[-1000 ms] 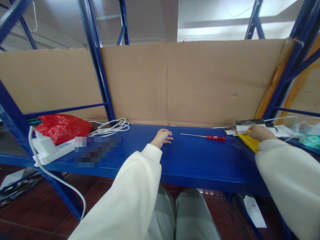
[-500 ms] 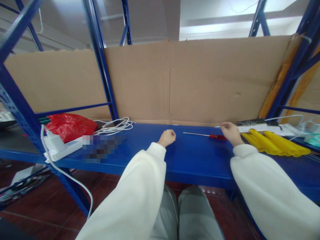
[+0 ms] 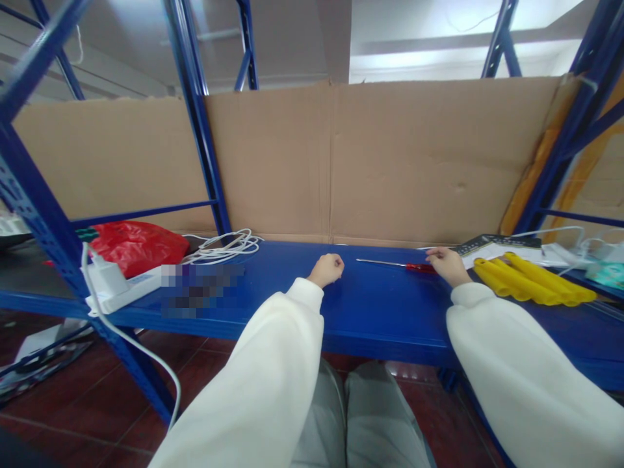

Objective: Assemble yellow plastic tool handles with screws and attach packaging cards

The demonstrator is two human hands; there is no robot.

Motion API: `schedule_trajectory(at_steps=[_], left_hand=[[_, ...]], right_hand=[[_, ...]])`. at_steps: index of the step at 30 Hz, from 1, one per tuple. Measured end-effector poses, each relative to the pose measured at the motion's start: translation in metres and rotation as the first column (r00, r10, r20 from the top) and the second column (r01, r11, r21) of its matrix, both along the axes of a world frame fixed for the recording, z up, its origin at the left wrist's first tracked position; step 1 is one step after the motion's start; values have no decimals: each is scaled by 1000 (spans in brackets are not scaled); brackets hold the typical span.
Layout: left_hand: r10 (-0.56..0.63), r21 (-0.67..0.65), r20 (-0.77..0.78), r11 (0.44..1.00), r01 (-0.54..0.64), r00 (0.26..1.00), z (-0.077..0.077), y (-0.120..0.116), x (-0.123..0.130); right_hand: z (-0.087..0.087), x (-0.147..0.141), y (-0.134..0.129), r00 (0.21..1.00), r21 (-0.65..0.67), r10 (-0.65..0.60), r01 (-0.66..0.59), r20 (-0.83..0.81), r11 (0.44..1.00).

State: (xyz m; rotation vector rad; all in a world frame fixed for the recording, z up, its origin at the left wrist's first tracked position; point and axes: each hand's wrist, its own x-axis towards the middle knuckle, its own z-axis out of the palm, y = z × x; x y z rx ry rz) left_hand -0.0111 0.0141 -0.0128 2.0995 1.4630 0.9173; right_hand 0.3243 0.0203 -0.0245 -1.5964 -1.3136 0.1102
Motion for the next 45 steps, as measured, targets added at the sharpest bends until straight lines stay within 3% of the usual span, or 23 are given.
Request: schedule_trajectory(at_steps=[6,18,26,33,41,45], left_hand=[[-12,-23,7,1000,12,1000,0,0,0],[-10,-16,-2,1000,10,1000,2,-2,0],[-14,-12,-27,1000,14,1000,3,-3,0],[-11,-17,-30,1000,10,999,3,-3,0],[-4,-7,-67,1000,3,998,2,-1,0],[-4,-6,-61,1000,4,998,1,-1,0]], right_hand=[[4,-4,-4,1000,-68,3,-2,15,998],[3,-4,-4,1000,-38,19,-19,-7,999],[8,-10,-9,1000,-87,7,-8,-18,996],[9,-9,-9,994,-99,-16,27,108,995],[-11,4,7,945,-222,196,-138,263,965],[-15,9,12,934,-246,204,-132,294,960]])
